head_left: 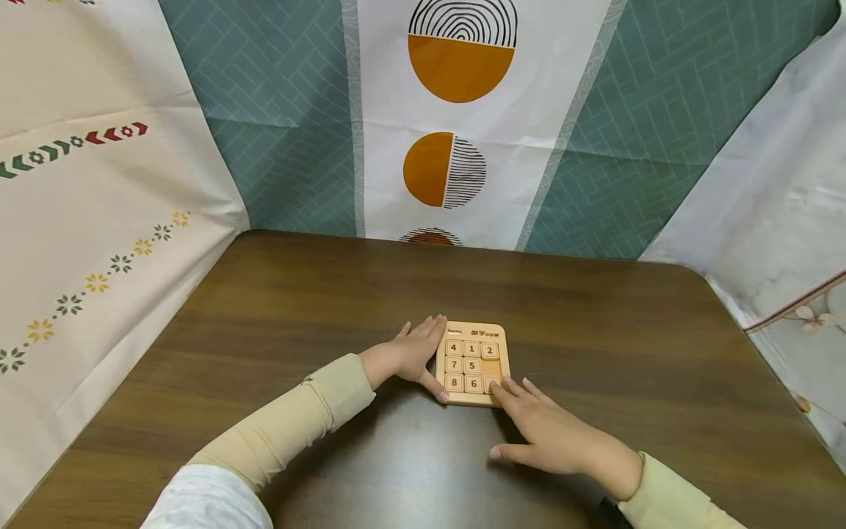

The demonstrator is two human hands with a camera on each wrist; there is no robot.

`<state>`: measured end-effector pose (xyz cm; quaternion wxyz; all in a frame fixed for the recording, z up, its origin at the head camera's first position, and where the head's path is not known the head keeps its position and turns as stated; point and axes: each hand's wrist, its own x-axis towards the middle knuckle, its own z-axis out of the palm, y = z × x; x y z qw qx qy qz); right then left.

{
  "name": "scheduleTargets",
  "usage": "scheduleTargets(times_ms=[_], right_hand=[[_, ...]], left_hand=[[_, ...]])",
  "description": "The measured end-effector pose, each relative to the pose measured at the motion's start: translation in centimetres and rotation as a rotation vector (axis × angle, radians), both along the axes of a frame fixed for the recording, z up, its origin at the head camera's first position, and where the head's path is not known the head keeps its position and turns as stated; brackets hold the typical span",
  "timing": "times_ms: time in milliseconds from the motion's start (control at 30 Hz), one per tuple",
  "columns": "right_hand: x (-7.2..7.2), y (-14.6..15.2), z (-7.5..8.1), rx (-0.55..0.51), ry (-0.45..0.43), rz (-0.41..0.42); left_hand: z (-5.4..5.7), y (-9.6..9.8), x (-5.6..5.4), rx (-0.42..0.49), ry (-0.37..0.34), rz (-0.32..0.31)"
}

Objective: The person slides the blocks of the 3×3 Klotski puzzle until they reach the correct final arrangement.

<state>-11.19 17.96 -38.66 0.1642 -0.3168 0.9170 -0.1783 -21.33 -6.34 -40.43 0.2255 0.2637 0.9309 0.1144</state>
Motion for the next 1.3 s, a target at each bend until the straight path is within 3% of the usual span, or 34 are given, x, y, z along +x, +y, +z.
scheduleTargets(times_ms=[267, 400, 733, 1067, 1300], right_hand=[[-1.4, -0.5, -0.6, 0.031, 0.085, 0.001], [-1.9, -0.9, -0.6, 0.040, 0.076, -0.022], [-0.9, -2.4, -0.6, 0.011, 0.089, 0.110], [-0.5, -0.1, -0.1, 0.025, 0.092, 0.071], [-0.7, -1.7, 0.0, 0.024, 0.080, 0.090]], left_hand=[[0.1, -0.1, 0.0, 0.007, -0.006, 0.008], [-0.2, -0.1, 0.0, 0.003, -0.006, 0.009], [-0.5, -0.1, -0.1, -0.003, 0.006, 0.011], [0.1, -0.1, -0.2, -0.005, -0.004, 0.010], [-0.1, 0.0, -0.1, -0.006, -0.002, 0.009]])
